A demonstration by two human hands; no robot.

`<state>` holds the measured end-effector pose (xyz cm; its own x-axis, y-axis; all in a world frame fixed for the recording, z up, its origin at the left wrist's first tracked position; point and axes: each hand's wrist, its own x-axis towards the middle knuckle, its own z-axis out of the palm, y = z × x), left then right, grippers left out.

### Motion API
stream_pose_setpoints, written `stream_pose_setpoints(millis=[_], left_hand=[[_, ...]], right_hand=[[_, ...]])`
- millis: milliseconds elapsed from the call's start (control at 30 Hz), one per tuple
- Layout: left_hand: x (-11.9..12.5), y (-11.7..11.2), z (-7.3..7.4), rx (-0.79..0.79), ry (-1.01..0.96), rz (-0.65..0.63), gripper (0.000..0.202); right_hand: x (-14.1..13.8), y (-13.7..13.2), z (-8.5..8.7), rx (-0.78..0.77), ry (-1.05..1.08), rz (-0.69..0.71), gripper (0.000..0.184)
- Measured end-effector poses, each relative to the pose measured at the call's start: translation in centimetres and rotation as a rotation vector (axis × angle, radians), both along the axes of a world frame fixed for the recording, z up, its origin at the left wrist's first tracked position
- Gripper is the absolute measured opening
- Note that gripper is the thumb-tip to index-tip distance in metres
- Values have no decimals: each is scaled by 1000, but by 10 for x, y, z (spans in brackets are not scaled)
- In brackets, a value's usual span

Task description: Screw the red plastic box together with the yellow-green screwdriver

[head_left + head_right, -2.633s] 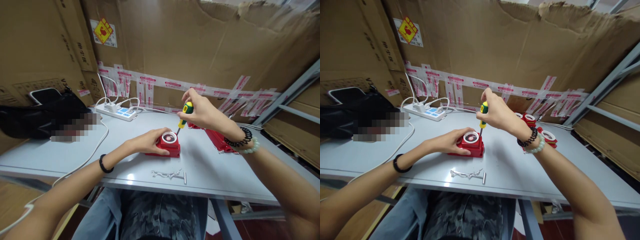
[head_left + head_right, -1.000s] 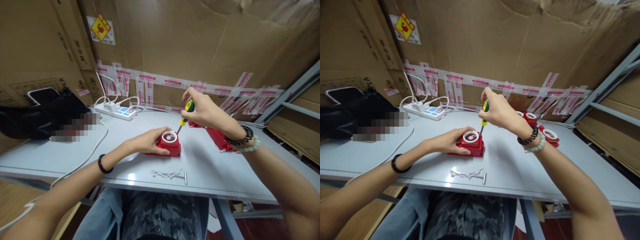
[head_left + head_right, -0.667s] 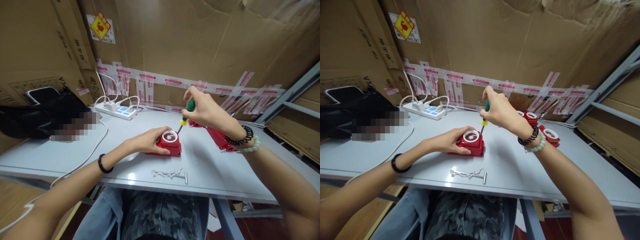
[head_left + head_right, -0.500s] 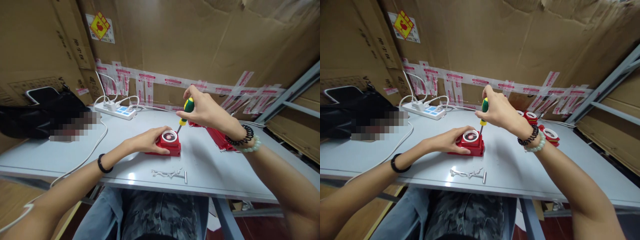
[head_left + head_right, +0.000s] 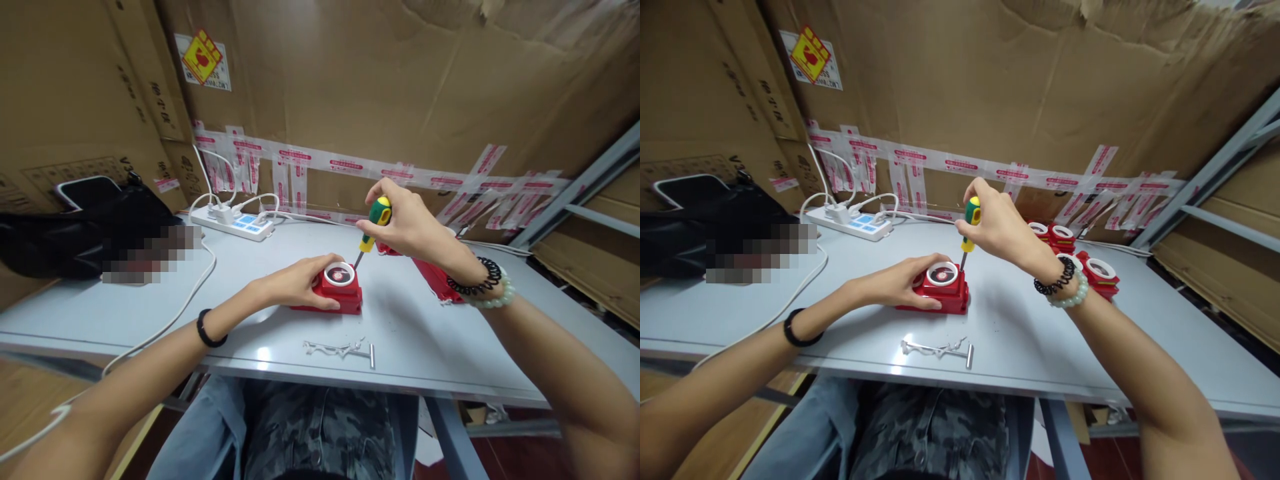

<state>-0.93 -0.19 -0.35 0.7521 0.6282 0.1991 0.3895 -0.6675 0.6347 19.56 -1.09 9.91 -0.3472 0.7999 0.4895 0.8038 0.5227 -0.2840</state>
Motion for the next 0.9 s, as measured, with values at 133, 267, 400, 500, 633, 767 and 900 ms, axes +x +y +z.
stream_pose_setpoints(millis=[133,267,400,500,633,767,900], left_hand=[[0,0,0,5,-3,-5,65],[0,0,1,3,2,7,65],[0,0,0,-1,-5,-2,66],[0,0,0,1,-3,-6,65],[0,1,0,13,3,3,66],[1,1,-1,13,3,4,66],[1,0,1,-4,-16,-10,64]], right_hand=[[0,0,-1,-23,29,15,38],[-2,2,-4,-24,34,-34,32],[-1,7,-7,5,58,-19,35],[1,6,-7,-37,72,35,41],[-1,2,-7,-50,73,31,36],[-2,0,-8,-60,76,60,34],[-1,0,-6,-28,86,69,35]])
